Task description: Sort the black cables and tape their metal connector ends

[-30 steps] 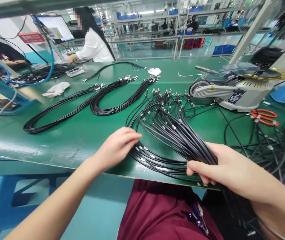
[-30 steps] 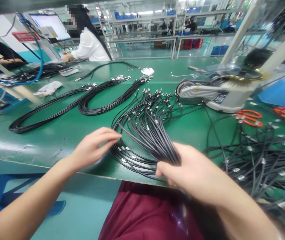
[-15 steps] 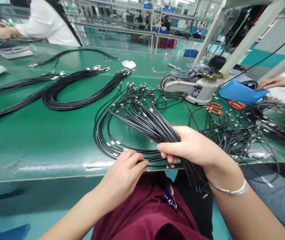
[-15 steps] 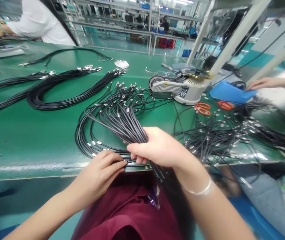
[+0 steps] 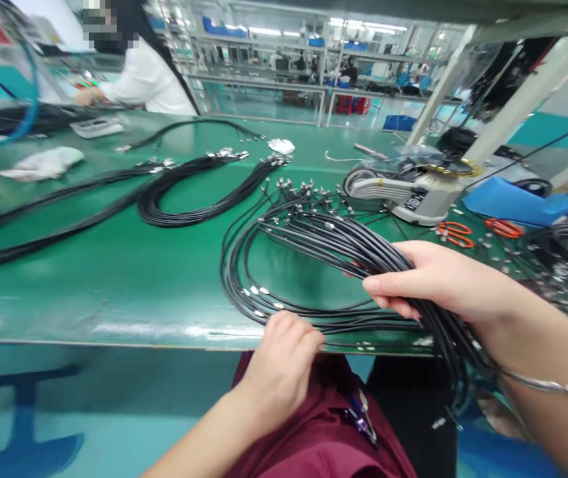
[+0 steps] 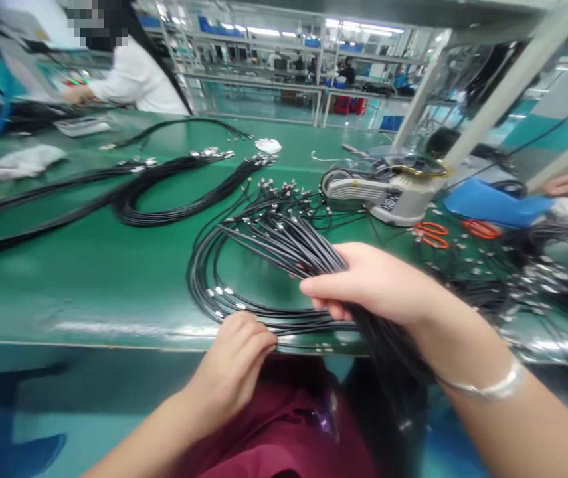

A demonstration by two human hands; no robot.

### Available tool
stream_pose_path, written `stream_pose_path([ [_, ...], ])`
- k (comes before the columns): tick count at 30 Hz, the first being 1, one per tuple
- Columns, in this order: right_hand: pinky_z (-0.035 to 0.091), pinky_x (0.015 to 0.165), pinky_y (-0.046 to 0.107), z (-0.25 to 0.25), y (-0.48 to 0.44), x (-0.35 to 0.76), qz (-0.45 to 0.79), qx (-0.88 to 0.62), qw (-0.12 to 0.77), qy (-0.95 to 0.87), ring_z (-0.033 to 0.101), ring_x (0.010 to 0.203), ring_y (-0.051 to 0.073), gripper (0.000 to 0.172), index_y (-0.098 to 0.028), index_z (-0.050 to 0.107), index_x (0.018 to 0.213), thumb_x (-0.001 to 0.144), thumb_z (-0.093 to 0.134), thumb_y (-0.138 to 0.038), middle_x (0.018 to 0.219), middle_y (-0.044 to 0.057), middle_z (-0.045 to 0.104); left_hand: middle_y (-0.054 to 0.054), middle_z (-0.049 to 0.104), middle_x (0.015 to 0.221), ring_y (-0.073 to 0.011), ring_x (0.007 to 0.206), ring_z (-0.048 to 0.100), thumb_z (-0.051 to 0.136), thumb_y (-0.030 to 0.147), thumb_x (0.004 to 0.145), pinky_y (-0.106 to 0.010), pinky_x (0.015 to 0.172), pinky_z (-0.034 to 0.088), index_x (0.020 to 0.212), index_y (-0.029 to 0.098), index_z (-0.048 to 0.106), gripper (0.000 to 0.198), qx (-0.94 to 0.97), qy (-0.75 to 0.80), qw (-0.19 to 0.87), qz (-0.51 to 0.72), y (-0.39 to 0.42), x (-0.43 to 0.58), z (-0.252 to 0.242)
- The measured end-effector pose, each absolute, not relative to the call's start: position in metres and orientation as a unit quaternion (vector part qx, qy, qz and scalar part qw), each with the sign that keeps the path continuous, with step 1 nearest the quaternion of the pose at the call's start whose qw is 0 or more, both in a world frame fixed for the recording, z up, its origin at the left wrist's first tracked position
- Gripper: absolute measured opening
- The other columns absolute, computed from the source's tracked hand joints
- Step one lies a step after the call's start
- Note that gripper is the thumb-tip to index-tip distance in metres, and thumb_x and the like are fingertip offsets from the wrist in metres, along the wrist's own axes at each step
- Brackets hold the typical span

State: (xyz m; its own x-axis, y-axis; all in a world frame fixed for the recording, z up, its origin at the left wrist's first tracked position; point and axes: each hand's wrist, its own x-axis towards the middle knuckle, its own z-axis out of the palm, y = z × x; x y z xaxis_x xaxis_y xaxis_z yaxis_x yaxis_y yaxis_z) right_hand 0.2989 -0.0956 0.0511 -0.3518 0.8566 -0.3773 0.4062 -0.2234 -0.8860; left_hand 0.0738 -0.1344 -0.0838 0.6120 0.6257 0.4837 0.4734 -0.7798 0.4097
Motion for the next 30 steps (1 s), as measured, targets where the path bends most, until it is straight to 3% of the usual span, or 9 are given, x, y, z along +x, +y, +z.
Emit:
stream_pose_path([
  [7,0.038,0.044,0.015,0.034,-0.1,0.302,0.572,-0.526,0.184,-0.602,0.048,0.045,0.007,0.017,-0.015,0.058,0.067,0.076,0.067,-0.027,0.05,-0.004,0.054,-0.006,0.057,0.083,-0.0187,0.08,0.045,0.044,0.006,0.085,-0.038,0.079,0.039,0.104,0.016,0.058,0.026,0.901,0.319,0.088,0.28,-0.137,0.07,-0.075],
  [12,0.039,0.044,0.016,0.03,-0.1,0.301,0.574,-0.521,0.189,-0.603,0.049,0.046,0.007,0.02,-0.015,0.058,0.068,0.078,0.065,-0.031,0.052,-0.003,0.055,-0.005,0.059,0.086,-0.0182,0.084,0.049,0.054,0.015,0.085,-0.04,0.084,0.039,0.099,0.017,0.06,0.016,0.881,0.361,0.09,0.294,-0.135,0.049,-0.071],
  [18,0.039,0.044,0.016,0.029,-0.1,0.296,0.573,-0.511,0.182,-0.614,0.05,0.046,0.007,0.023,-0.015,0.058,0.068,0.08,0.063,-0.034,0.053,-0.003,0.055,-0.005,0.062,0.094,-0.0155,0.089,0.055,0.048,0.016,0.089,-0.029,0.078,0.047,0.102,0.02,0.062,0.019,0.855,0.406,0.091,0.31,-0.098,0.011,-0.061],
  [24,0.04,0.045,0.016,0.027,-0.101,0.295,0.575,-0.507,0.194,-0.612,0.05,0.047,0.007,0.022,-0.015,0.057,0.069,0.08,0.062,-0.034,0.054,-0.003,0.055,-0.003,0.064,0.088,-0.0167,0.089,0.056,0.047,0.024,0.089,-0.029,0.082,0.045,0.089,0.02,0.067,0.02,0.904,0.397,0.124,0.099,-0.039,0.003,-0.032],
  [30,0.041,0.046,0.016,0.025,-0.102,0.292,0.578,-0.507,0.19,-0.61,0.051,0.048,0.007,0.018,-0.015,0.057,0.069,0.079,0.061,-0.029,0.055,-0.004,0.056,-0.003,0.062,0.09,-0.0169,0.092,0.053,0.054,0.032,0.086,-0.028,0.085,0.04,0.088,0.021,0.067,0.018,0.909,0.369,0.194,0.009,-0.013,0.005,-0.022],
])
